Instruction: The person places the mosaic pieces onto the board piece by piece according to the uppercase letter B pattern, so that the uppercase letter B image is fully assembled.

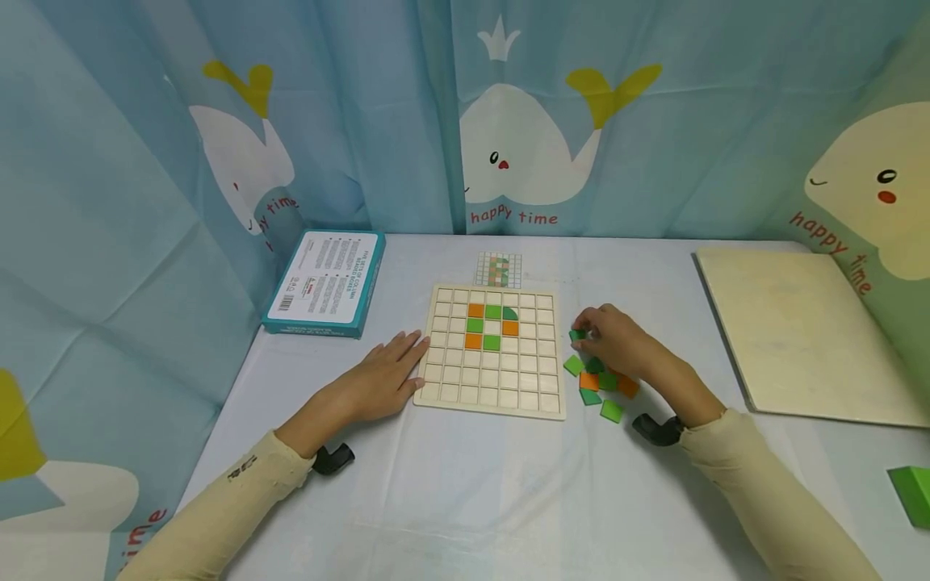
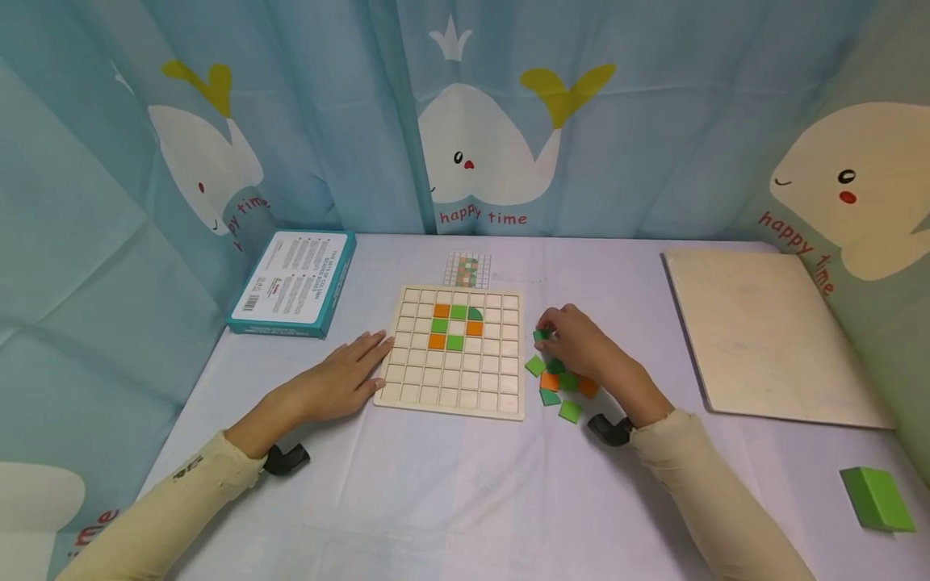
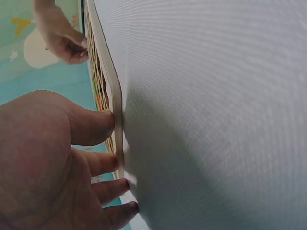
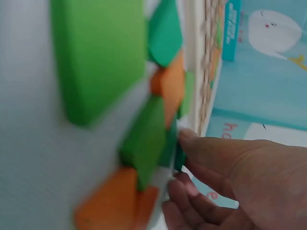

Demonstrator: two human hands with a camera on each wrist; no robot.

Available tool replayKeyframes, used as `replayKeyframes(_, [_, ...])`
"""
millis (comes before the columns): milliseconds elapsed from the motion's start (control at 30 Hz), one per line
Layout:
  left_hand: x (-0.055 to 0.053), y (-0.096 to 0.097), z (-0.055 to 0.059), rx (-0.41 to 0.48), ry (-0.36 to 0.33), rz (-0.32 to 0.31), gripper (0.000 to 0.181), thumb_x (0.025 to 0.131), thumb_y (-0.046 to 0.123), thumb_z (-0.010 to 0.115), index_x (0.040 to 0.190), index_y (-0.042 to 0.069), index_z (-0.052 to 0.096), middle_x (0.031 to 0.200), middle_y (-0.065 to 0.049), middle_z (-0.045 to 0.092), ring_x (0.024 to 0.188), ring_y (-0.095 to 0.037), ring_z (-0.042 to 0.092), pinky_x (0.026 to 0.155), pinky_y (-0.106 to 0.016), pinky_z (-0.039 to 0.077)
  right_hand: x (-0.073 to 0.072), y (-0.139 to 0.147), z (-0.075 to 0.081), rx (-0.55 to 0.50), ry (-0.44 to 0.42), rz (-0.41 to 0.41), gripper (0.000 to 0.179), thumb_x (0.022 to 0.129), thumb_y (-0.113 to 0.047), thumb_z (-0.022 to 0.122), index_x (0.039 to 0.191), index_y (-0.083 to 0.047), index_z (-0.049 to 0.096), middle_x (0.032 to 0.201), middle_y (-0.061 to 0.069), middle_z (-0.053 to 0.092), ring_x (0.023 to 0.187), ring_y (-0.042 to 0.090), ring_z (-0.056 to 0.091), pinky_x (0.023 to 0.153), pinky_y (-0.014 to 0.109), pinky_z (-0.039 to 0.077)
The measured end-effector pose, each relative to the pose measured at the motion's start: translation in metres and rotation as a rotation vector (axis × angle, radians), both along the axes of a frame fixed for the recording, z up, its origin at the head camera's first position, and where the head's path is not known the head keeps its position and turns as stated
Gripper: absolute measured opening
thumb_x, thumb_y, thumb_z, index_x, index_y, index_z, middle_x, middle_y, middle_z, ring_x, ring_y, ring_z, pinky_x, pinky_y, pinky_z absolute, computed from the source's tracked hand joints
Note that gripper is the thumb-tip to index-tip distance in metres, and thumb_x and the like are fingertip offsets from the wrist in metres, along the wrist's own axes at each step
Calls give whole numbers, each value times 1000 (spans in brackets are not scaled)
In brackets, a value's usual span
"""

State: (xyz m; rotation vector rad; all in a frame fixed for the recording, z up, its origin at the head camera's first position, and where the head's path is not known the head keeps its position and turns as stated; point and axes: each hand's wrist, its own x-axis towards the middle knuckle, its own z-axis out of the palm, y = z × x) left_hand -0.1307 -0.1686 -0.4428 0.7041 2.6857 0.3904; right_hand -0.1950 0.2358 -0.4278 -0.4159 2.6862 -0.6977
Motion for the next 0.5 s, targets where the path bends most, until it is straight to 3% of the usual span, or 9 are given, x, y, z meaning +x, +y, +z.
replayKeyframes(267, [-1, -1, -2, -1, 3, -1, 68, 113, 36, 45, 170, 8, 19, 176, -15, 16, 163, -38, 13, 128, -62, 20, 5, -7, -7, 26, 140, -25, 32, 100, -19, 73, 120, 5, 69, 117, 25, 63, 102, 35, 63, 88, 51, 57])
replayKeyframes(500, [-1, -1, -3, -3, -4, 5, 69, 113, 37, 45, 170, 9, 19, 177, -14, 16, 163, -38, 13, 128, -62, 20, 8, -27, -3, -30, 201, 31, 31, 98, -19, 74, 117, 4, 69, 117, 22, 64, 102, 34, 62, 92, 52, 55])
